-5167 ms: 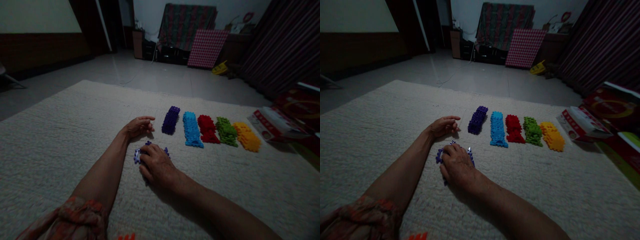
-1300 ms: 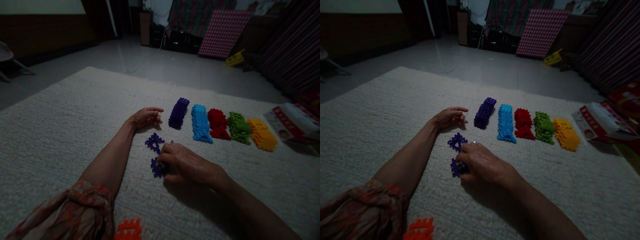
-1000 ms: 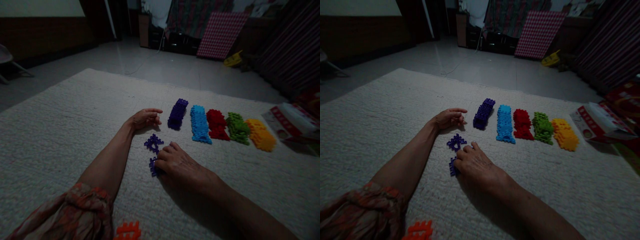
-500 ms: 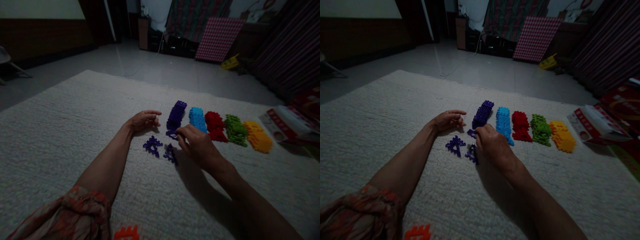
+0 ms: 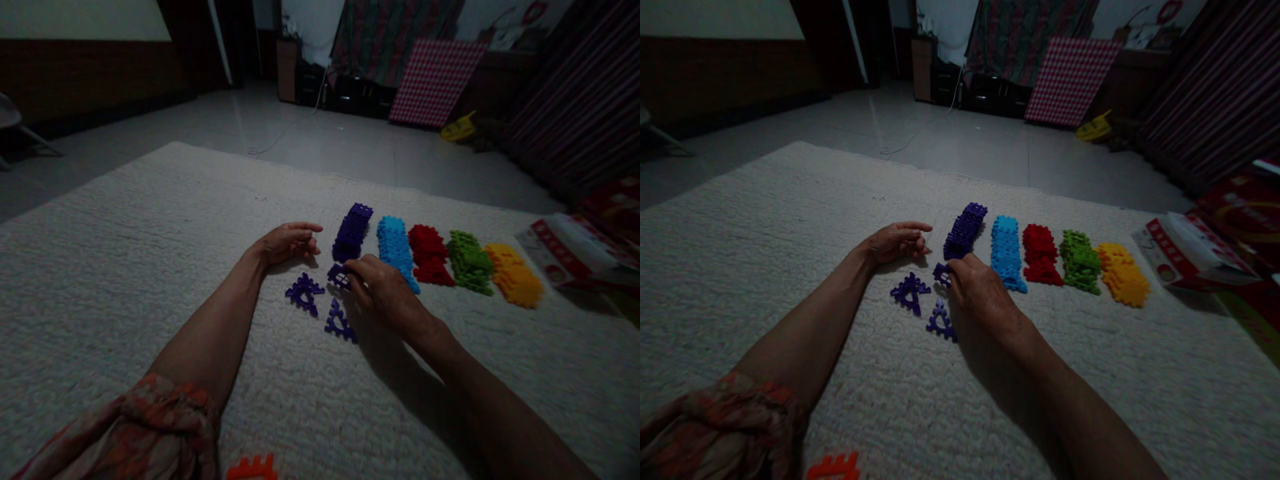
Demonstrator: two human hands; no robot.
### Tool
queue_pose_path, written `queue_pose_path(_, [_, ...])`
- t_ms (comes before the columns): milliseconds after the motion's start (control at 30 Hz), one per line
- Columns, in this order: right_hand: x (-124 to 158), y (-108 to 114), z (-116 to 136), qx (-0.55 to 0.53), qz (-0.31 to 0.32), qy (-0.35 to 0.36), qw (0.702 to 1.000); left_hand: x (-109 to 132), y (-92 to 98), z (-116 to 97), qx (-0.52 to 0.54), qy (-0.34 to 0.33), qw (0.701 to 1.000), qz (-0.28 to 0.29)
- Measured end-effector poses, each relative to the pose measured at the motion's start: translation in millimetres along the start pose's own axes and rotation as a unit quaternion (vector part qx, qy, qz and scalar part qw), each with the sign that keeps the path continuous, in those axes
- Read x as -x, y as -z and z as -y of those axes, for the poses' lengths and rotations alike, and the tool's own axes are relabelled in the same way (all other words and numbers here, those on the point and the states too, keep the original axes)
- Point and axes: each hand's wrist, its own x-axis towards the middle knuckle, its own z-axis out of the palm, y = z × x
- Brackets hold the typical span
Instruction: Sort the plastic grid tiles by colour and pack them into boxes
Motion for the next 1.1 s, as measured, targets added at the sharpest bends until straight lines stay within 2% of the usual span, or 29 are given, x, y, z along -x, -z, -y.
queue_pose_path(200, [-14, -13, -29, -0.017, -0.071, -0.006, 0.997, 0, 0.3, 0, -0.001, 0.002, 1.000, -0.002])
queue_pose_path(433, [-26, -19, -38, -0.034, -0.161, 0.024, 0.986, 0, 0.6, 0, -0.003, 0.002, 1.000, -0.005])
queue_pose_path(667, [-27, -31, -39, -0.018, -0.145, 0.016, 0.989, 1, -0.1, -1, -0.003, 0.004, 1.000, -0.003])
queue_pose_path(900, [-27, -37, -41, 0.005, -0.226, 0.024, 0.974, 0, -0.6, -1, -0.001, 0.003, 1.000, -0.006])
queue_pose_path(967, [-26, -36, -37, 0.004, -0.233, 0.030, 0.972, 0, 0.1, -1, 0.003, -0.001, 1.000, -0.011])
queue_pose_path(1100, [-19, -35, -15, -0.062, -0.164, 0.080, 0.981, 0, -0.8, -2, 0.016, -0.013, 0.999, -0.029])
